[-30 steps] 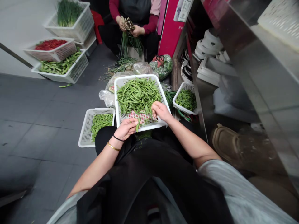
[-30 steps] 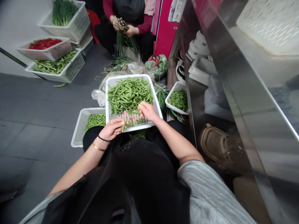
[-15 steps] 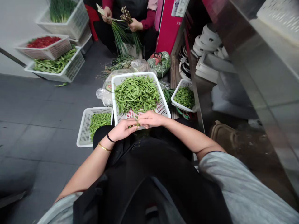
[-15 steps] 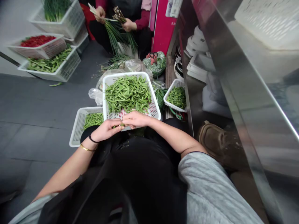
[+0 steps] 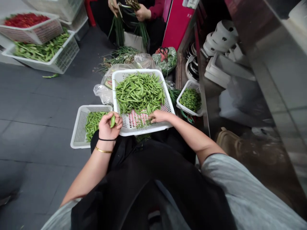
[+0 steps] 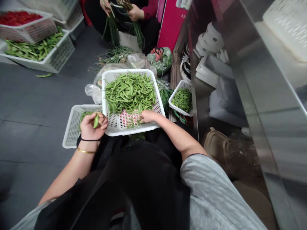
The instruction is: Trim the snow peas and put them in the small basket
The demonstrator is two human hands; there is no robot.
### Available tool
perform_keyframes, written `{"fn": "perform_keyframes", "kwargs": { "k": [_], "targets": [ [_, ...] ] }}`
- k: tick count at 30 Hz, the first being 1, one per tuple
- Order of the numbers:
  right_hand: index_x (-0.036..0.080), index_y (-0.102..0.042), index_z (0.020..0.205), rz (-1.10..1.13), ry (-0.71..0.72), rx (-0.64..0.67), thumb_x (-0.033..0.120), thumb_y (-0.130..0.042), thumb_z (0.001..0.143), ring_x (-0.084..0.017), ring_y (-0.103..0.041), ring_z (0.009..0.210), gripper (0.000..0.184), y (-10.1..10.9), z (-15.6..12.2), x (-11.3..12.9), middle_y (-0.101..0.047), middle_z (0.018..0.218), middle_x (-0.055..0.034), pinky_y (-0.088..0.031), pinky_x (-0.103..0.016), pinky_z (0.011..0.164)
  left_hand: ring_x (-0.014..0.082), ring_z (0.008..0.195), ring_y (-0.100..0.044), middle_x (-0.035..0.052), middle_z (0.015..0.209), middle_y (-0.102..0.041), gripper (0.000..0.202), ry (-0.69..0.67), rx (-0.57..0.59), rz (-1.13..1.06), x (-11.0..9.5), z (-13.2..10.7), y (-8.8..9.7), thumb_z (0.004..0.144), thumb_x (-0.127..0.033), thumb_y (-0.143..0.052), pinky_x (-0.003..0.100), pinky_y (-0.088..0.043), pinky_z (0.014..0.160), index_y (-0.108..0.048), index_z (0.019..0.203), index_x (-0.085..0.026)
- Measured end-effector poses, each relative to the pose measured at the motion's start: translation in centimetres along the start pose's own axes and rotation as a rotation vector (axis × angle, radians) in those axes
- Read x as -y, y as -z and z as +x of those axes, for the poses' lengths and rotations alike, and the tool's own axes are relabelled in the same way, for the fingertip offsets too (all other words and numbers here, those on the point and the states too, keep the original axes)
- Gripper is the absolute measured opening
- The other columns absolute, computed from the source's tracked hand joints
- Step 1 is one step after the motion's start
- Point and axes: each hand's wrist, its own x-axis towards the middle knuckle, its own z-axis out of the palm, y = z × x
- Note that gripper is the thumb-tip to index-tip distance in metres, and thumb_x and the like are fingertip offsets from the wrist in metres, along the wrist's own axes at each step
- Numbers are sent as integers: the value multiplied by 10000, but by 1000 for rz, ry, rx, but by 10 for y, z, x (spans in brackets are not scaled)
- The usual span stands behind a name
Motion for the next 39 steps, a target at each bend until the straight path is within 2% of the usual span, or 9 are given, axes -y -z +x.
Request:
{"fn": "perform_keyframes", "kwargs": {
  "k": [4, 7, 11, 15, 19, 23, 30, 35, 39],
  "targets": [
    [89, -665, 1074, -217, -199, 110, 130, -573, 780, -267, -636, 972, 310, -7, 20, -14, -667, 1083, -197, -473, -320, 793, 135, 503, -512, 47, 613, -588, 275, 156, 82, -4, 1, -8, -2, 637, -255, -595, 193, -328, 361, -675, 880, -153],
    [68, -587, 1199, -249, -224, 121, 85, -545, 777, -277, -624, 1019, 425, -22, 27, -13, -642, 1133, -223, -471, -350, 835, 123, 495, -513, 48, 658, -607, 216, 172, 147, -1, 4, -12, -4, 652, -240, -628, 208, -368, 386, -659, 849, -155],
    [64, -663, 1062, -211, -205, 167, 106, -583, 757, -254, -653, 933, 318, -25, 21, -12, -688, 1022, -195, -488, -318, 799, 47, 364, -328, -60, 461, -373, 118, 191, 242, 43, 8, -16, -4, 691, -200, -703, 148, -267, 338, -637, 777, -153],
    [114, -699, 1010, -150, -236, 162, 203, -567, 807, -184, -672, 764, 258, -4, 7, -24, -723, 858, -107, -504, -254, 718, 34, 322, -187, -96, 428, -198, 237, 263, 276, 25, 11, -20, -5, 801, -377, -644, 132, -164, 296, -633, 774, -142],
    [38, -674, 1066, -179, -355, 32, 229, -474, 873, -239, -657, 937, 337, 8, 9, -23, -687, 1031, -202, -488, -278, 787, 68, 376, -362, -45, 475, -381, 243, 266, 225, 4, 14, -24, -11, 821, -379, -606, 165, -286, 334, -614, 788, -139],
    [27, -672, 1060, -181, -382, 27, 192, -589, 789, -256, -635, 1004, 328, -1, 27, -3, -656, 1122, -223, -478, -265, 791, 121, 550, -547, 19, 677, -586, 168, 217, 164, 57, 15, -33, -21, 740, -254, -692, 225, -437, 455, -583, 823, -156],
    [96, -715, 808, -145, -312, 111, 307, -673, 724, -177, -639, 656, 231, 9, 7, 2, -707, 729, -116, -442, -233, 588, 33, 341, -238, -114, 412, -221, 176, 239, 226, 142, 16, -42, -12, 710, -248, -736, 141, -228, 339, -621, 780, -135],
    [149, -682, 852, -160, -224, -37, 418, -558, 800, -176, -622, 748, 300, 23, -28, 29, -697, 834, -74, -378, -232, 595, 22, 314, -235, -66, 403, -422, 321, 217, 87, 490, 40, -23, -18, 673, -376, -756, 158, -129, 322, -676, 819, -102],
    [139, -631, 953, -195, -45, -313, 366, -496, 856, -185, -607, 801, 281, 16, -38, 73, -681, 943, -100, -350, -245, 619, 52, 412, -406, -3, 543, -597, 276, -56, 4, 678, 59, -2, -30, 610, -340, -785, 175, -270, 380, -701, 752, -119]
  ]
}}
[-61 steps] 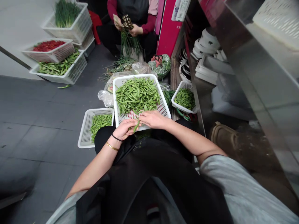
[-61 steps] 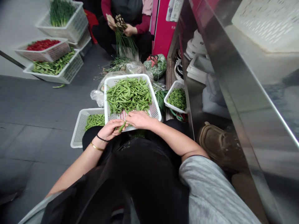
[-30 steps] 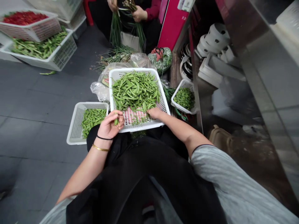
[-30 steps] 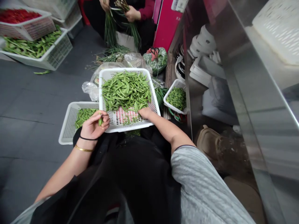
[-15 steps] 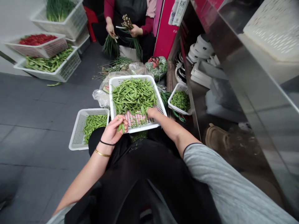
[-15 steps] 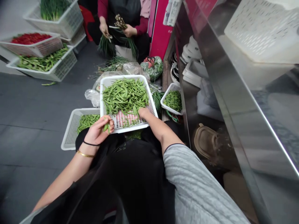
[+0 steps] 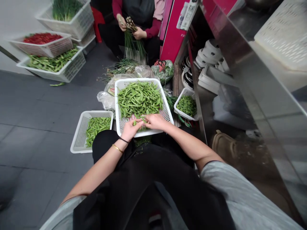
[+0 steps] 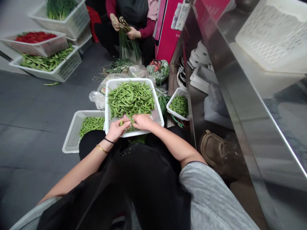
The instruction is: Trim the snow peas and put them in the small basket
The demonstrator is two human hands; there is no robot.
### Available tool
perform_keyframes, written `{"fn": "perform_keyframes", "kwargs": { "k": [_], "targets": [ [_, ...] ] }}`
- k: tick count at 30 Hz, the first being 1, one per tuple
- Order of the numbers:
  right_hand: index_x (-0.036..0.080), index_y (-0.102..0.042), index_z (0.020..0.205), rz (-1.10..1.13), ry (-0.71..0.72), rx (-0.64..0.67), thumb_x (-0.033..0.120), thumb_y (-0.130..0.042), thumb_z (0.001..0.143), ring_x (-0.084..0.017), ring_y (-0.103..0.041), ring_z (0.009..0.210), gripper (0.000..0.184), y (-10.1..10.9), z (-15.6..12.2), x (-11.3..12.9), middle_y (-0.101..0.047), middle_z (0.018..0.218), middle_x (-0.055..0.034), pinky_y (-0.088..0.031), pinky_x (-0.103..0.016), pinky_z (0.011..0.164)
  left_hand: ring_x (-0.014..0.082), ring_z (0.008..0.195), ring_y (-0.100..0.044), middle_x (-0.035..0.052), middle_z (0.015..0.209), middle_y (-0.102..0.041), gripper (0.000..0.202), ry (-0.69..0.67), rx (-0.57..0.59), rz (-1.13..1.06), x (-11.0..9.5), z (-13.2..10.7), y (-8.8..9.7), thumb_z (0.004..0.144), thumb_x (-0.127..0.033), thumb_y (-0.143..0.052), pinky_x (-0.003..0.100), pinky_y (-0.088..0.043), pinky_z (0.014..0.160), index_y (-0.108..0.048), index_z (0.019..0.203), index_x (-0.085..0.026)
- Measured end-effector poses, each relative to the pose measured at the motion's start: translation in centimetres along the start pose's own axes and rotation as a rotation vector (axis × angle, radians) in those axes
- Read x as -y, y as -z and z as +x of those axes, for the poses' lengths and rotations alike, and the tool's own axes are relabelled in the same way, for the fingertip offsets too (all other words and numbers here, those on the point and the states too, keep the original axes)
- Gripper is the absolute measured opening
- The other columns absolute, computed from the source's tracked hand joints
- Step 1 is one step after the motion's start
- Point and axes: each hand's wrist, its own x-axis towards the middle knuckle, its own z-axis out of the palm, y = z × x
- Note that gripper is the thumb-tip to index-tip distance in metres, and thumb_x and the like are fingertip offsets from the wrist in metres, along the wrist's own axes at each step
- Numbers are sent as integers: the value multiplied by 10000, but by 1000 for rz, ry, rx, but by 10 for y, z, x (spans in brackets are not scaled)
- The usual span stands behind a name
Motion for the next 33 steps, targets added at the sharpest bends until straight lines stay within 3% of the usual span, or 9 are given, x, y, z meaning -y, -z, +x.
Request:
{"fn": "perform_keyframes", "kwargs": {
  "k": [2, 4, 9, 13, 16, 21, 25, 28, 33],
  "targets": [
    [128, -622, 903, 78, 79, -103, 367, -529, 854, -171, -593, 749, 261, 0, -1, 12, -675, 894, -99, -341, -242, 611, 60, 449, -441, -10, 547, -597, 220, -80, -56, 3, -1, 5, 0, 593, -295, -790, 176, -307, 410, -698, 703, -128],
    [137, -614, 858, 276, 135, -124, 367, -573, 840, -133, -567, 688, 234, 2, 0, 13, -660, 808, -53, -343, -221, 610, 48, 392, -393, -36, 476, -538, 203, -40, -50, -62, -5, 6, 6, 598, -288, -785, 176, -267, 376, -674, 669, -134],
    [144, -587, 827, 716, 233, -204, 295, -542, 855, -86, -510, 614, 160, 13, 2, 3, -593, 670, 21, -361, -195, 619, 11, 275, -243, -50, 416, -483, 236, 182, 232, -317, -20, -5, 18, 621, -291, -781, 156, -133, 306, -634, 698, -124],
    [150, -557, 700, 662, 365, -245, 254, -535, 824, -73, -438, 572, 163, 19, -1, 7, -526, 626, 35, -331, -192, 589, 3, 268, -198, -85, 336, -338, 212, 234, 365, -405, -24, -12, 18, 662, -272, -761, 130, -124, 300, -652, 701, -95],
    [154, -546, 664, 597, 422, -260, 252, -549, 798, -71, -417, 572, 167, 20, -6, 9, -500, 626, 37, -312, -190, 574, -9, 275, -203, -56, 373, -398, 220, 267, 434, -411, -23, -14, 19, 655, -259, -768, 127, -115, 299, -678, 725, -70],
    [149, -585, 755, 650, 398, -159, 291, -549, 826, -69, -455, 573, 163, 18, -12, 11, -552, 651, 31, -324, -186, 575, -11, 286, -227, -30, 400, -455, 234, 281, 462, -403, -21, -18, 23, 626, -249, -790, 128, -109, 303, -686, 722, -64],
    [147, -571, 727, 444, 321, -323, 252, -499, 845, -98, -475, 617, 173, 10, -16, 25, -566, 683, -9, -336, -215, 605, -16, 293, -205, -67, 396, -400, 230, 278, 399, -442, -20, -20, 19, 631, -236, -784, 124, -108, 309, -643, 714, -74],
    [148, -573, 750, 323, 229, -495, 239, -445, 876, -130, -513, 690, 201, 7, -24, 28, -598, 748, -52, -359, -239, 639, -13, 290, -199, -98, 391, -354, 255, 235, 236, -518, -19, -21, 18, 621, -248, -785, 125, -131, 313, -581, 680, -107],
    [161, -564, 733, 437, 118, -559, 222, -485, 857, -113, -516, 636, 158, 18, -38, 2, -584, 712, -27, -393, -232, 635, -1, 307, -289, -14, 548, -590, 262, -26, -83, -415, -20, -19, 24, 635, -279, -763, 154, -193, 316, -555, 676, -124]
  ]
}}
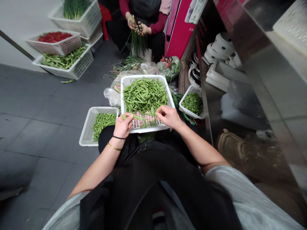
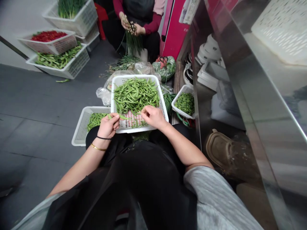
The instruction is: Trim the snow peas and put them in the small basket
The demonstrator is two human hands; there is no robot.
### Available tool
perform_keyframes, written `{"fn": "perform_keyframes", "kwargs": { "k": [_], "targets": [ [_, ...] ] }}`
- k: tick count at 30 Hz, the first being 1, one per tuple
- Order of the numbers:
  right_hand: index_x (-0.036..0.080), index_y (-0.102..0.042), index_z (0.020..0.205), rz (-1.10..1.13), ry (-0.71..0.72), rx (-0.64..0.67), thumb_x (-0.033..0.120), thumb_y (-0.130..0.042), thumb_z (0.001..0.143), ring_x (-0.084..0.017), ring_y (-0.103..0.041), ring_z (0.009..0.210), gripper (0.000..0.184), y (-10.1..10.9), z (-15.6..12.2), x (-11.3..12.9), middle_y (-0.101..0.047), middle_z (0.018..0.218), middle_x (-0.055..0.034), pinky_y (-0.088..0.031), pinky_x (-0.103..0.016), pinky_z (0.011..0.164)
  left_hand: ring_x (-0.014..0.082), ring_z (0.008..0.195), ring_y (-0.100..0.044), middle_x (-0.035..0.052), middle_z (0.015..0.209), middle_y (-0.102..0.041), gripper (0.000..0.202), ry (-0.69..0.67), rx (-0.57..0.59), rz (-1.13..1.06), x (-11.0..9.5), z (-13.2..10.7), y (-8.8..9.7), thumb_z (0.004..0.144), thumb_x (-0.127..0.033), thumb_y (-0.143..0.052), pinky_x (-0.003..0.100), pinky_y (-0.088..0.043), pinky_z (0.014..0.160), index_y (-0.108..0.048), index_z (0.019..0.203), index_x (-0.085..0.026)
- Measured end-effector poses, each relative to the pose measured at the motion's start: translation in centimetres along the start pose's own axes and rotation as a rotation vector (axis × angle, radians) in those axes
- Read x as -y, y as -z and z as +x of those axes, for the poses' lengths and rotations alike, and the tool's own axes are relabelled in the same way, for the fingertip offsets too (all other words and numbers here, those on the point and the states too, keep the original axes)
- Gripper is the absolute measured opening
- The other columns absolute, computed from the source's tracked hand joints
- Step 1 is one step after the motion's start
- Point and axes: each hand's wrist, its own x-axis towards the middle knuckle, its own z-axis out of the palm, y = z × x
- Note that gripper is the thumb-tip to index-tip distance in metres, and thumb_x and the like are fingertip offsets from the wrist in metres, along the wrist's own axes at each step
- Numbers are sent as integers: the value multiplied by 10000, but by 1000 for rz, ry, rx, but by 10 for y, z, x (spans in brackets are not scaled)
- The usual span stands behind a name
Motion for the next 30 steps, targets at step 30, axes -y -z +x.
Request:
{"fn": "perform_keyframes", "kwargs": {
  "k": [30],
  "targets": [
    [129, -689, 912, 171, -276, 513, 305, -556, 842, -99, -562, 591, 231, -9, 28, -51, -636, 632, 8, -408, -208, 630, 41, 358, -334, -17, 504, -523, 165, -115, -62, -58, -27, 23, 0, 690, -261, -706, 147, -196, 306, -604, 682, -132]
  ]
}}
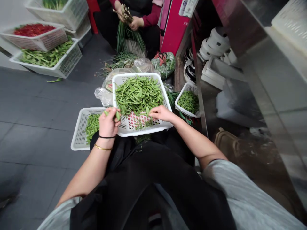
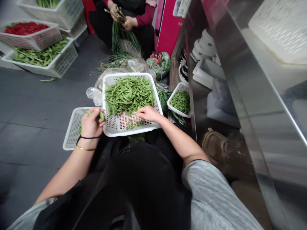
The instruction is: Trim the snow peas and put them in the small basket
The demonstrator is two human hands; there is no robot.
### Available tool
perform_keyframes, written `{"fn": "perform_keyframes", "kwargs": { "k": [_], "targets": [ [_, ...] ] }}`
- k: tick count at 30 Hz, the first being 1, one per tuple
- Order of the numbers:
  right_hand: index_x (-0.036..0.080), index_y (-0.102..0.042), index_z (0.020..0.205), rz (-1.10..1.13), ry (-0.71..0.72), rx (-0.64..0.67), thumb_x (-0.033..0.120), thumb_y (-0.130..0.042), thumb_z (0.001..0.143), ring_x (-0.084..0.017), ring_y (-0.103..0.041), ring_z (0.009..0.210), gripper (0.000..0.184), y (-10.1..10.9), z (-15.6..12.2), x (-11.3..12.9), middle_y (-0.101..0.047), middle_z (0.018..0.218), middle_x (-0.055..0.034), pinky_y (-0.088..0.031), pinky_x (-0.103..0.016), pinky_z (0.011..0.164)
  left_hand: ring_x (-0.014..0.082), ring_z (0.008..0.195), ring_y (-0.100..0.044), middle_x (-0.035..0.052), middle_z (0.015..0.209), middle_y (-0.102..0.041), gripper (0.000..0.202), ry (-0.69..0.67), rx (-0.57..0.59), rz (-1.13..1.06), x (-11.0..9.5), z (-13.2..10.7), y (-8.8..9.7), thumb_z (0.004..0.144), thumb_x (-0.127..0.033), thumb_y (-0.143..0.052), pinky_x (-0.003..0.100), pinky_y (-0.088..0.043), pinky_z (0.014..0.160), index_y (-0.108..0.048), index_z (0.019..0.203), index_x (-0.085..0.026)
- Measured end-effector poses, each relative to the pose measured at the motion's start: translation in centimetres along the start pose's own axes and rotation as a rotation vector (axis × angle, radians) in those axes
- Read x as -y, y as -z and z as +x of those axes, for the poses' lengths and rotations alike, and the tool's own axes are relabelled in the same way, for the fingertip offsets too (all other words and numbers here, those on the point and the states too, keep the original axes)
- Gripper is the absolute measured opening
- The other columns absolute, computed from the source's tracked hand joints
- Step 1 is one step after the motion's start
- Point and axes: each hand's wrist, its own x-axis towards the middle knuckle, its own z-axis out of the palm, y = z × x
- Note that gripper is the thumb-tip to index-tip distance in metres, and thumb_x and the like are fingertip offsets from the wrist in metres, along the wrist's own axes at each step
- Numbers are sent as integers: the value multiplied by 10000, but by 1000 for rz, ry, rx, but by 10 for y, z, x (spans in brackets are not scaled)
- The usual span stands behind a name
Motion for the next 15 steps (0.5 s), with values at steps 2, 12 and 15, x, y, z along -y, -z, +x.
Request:
{"fn": "perform_keyframes", "kwargs": {
  "k": [2, 12, 15],
  "targets": [
    [148, -700, 958, -162, -189, 249, 302, -649, 778, -110, -598, 597, 242, -3, 12, -18, -676, 669, -5, -438, -209, 628, 55, 343, -338, -35, 429, -447, 124, 93, 133, -95, -5, 4, 15, 675, -232, -675, 151, -213, 295, -604, 645, -135],
    [14, -682, 988, -497, -485, 284, 161, -628, 733, -313, -639, 1002, 300, -52, 70, -34, -644, 1107, -270, -493, -367, 828, 144, 447, -565, 63, 632, -647, 177, 331, 398, -135, -5, -6, 27, 674, -277, -674, 216, -392, 340, -642, 745, -118],
    [41, -696, 862, -439, -439, 303, 205, -662, 715, -258, -676, 841, 223, -35, 55, -34, -703, 913, -215, -509, -310, 744, 75, 351, -451, 0, 514, -573, 193, 376, 374, -36, -1, -9, 24, 696, -259, -710, 167, -316, 323, -644, 812, -120]
  ]
}}
